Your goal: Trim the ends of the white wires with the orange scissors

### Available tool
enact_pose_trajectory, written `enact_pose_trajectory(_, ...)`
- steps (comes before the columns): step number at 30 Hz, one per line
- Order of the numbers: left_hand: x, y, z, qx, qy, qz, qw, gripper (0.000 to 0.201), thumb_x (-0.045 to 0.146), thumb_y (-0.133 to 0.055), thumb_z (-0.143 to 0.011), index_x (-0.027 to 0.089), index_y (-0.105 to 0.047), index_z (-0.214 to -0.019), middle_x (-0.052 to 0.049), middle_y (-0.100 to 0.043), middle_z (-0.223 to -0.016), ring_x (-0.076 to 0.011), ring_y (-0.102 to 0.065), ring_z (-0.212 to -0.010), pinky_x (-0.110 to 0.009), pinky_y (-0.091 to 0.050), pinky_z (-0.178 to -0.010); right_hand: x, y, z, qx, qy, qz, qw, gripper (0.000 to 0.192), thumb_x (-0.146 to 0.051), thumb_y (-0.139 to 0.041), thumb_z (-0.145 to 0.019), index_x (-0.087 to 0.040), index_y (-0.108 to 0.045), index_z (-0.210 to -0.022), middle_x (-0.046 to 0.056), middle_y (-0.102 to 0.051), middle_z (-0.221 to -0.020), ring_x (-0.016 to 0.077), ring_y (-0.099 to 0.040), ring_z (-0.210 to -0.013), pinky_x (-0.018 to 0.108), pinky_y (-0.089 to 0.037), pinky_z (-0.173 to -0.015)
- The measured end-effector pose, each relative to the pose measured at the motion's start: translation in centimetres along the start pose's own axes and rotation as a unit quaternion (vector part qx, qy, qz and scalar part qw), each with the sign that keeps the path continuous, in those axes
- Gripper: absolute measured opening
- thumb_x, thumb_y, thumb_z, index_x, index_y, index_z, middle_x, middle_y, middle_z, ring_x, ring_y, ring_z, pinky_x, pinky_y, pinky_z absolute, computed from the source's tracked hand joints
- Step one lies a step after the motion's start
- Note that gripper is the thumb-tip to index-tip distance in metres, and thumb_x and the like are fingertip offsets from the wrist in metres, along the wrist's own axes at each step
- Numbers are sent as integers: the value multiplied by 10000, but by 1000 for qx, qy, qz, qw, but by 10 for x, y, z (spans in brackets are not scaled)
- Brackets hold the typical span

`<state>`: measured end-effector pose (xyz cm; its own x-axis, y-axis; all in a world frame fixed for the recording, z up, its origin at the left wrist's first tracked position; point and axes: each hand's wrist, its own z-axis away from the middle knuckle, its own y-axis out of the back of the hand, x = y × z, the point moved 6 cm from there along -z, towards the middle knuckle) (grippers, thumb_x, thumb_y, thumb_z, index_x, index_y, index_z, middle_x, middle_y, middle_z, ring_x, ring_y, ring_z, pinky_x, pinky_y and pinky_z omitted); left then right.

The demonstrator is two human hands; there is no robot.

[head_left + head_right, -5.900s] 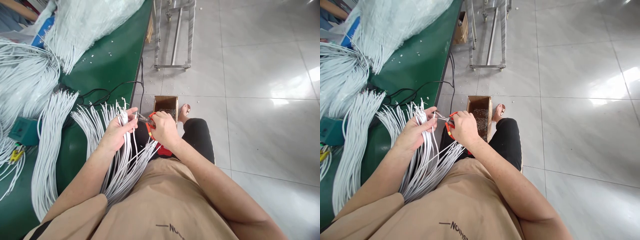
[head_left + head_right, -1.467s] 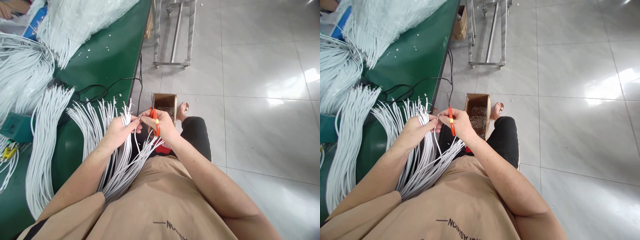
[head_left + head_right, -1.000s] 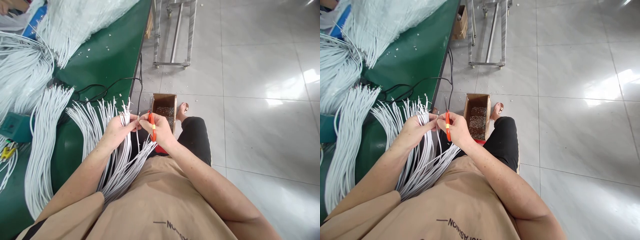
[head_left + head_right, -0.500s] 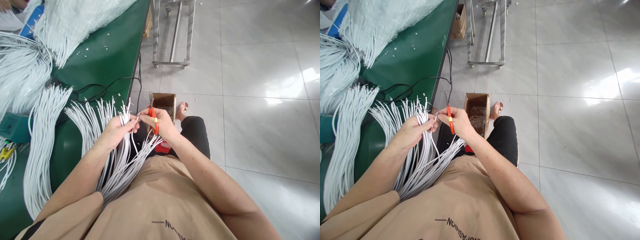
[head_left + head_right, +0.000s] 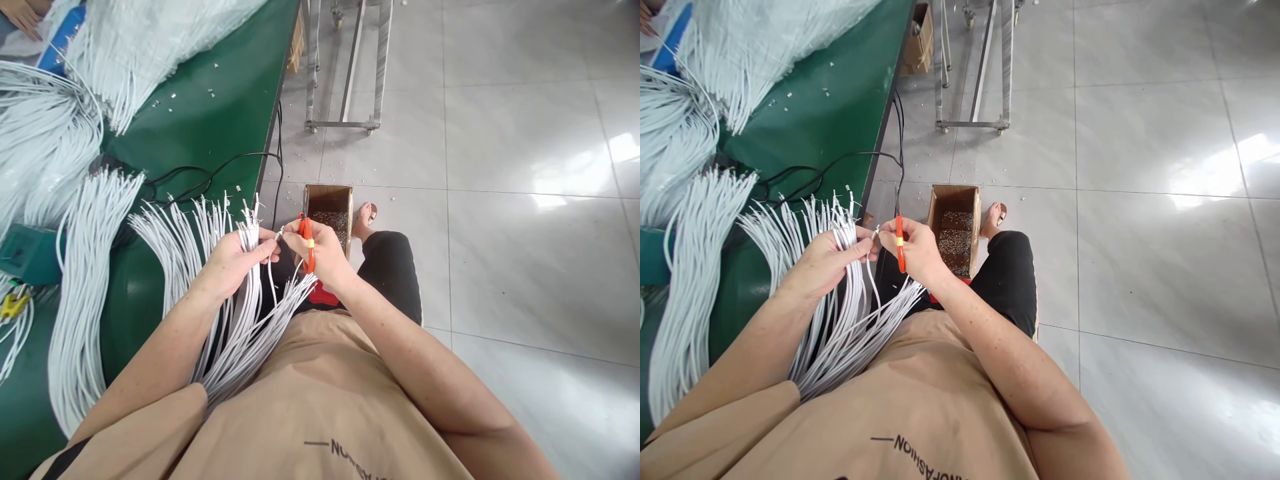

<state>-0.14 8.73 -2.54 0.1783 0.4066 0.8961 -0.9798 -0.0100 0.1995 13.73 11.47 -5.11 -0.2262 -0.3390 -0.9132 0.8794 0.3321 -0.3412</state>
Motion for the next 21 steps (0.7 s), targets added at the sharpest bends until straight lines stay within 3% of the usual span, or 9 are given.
enact_pose_trajectory(7, -1, 7, -2, 67, -15, -20, 997, 270, 299, -776, -637, 146, -687, -840, -7, -672, -698, -140, -626, -649, -253, -481, -624, -9, 4, 4, 19, -2, -24, 1000, 174, -323, -646, -716, -158, -592, -700, -32, -508, -658, 73, -425, -586, 218, -365, -562)
enact_pose_trajectory(11, -1, 7, -2, 75, -27, -33, 996, 240, 301, -764, -648, 159, -695, -829, 1, -663, -668, -139, -616, -623, -251, -473, -604, -11, 8, 1, 65, -15, -12, 998, 154, -296, -628, -740, -156, -663, -795, -36, -499, -627, 71, -400, -564, 221, -356, -563)
enact_pose_trajectory(16, -1, 5, -3, 54, -27, -35, 998, 244, 324, -758, -658, 160, -699, -829, -13, -669, -688, -145, -614, -633, -258, -467, -603, -10, 1, -5, 21, -20, 0, 1000, 184, -310, -649, -725, -149, -679, -808, -31, -533, -614, 79, -429, -563, 228, -379, -578)
enact_pose_trajectory(21, -2, 7, -2, 72, -30, -67, 995, 263, 345, -757, -653, 176, -701, -847, -13, -680, -735, -157, -620, -671, -270, -467, -640, -4, 2, -8, 23, -26, 18, 999, 181, -326, -662, -711, -149, -649, -749, -45, -499, -572, 81, -417, -552, 230, -369, -567)
